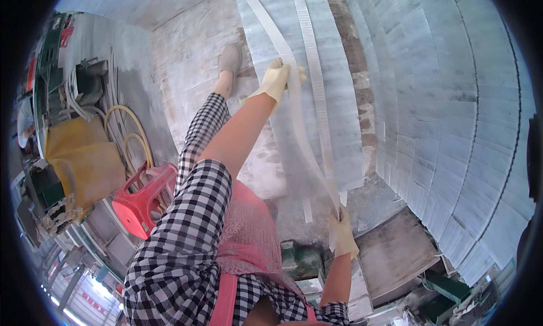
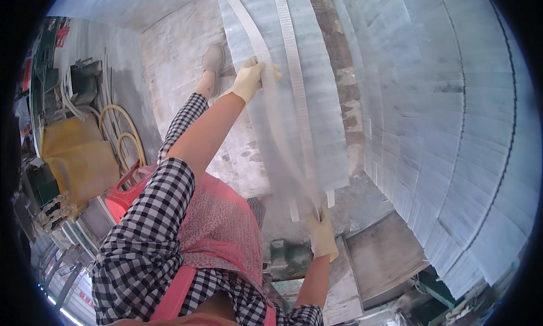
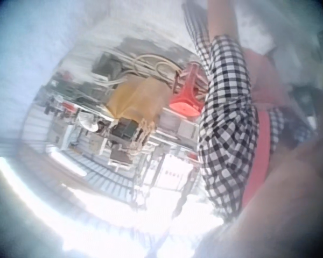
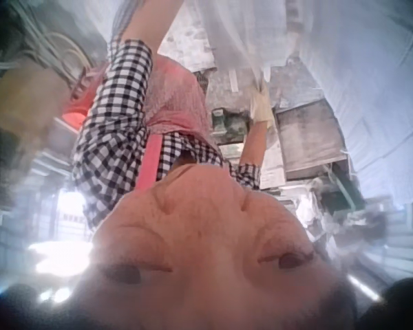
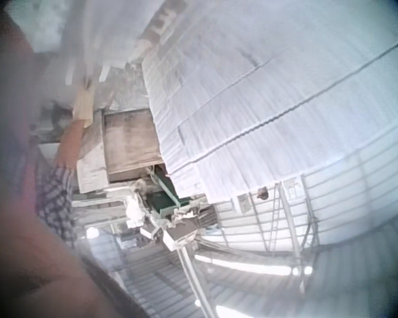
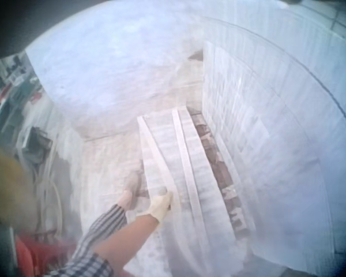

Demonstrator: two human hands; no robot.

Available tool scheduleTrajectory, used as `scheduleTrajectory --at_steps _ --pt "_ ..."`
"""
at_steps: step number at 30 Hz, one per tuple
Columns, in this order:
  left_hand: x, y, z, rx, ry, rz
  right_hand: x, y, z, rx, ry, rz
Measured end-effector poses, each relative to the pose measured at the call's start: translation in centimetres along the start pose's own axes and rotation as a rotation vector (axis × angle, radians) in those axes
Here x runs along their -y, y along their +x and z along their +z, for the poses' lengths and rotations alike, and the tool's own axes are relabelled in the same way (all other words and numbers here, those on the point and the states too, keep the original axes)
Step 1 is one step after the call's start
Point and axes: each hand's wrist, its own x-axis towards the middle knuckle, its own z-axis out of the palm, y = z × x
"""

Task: The person repeatedly picks up rectangular planks, places them on a belt sander, and moves them back and forth to smooth the edges. After sanding, the person stacks the finished planks on a nearby table. The process is repeated for several planks throughout the clip.

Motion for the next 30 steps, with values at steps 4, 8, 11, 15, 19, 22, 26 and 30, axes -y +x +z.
scheduleTrajectory --at_steps 4,8,11,15,19,22,26,30 --pt "1.6 2.4 0.6 0.071 0.031 0.014 0.6 2.3 -1.4 0.061 -0.060 -0.093" --pt "4.3 2.9 0.0 0.009 -0.053 -0.055 -0.9 3.8 -2.9 0.105 -0.080 -0.192" --pt "5.9 2.5 -1.2 -0.052 -0.077 -0.106 -2.6 4.7 -3.6 0.018 -0.204 -0.052" --pt "5.9 3.0 -2.2 -0.182 0.018 -0.254 -3.4 5.6 -3.9 -0.224 -0.123 0.032" --pt "5.3 3.1 -2.5 -0.251 0.601 -0.311 -3.1 6.2 -3.8 -0.269 -0.032 0.027" --pt "5.8 2.6 -2.7 -0.260 0.611 -0.286 -3.6 6.7 -3.7 -0.281 0.113 -0.031" --pt "7.1 1.5 -2.9 -0.316 0.461 -0.197 -5.2 6.8 -3.9 -0.209 0.201 -0.102" --pt "7.5 1.1 -3.0 -0.343 0.432 -0.224 -5.6 6.4 -4.2 -0.194 0.184 -0.090"
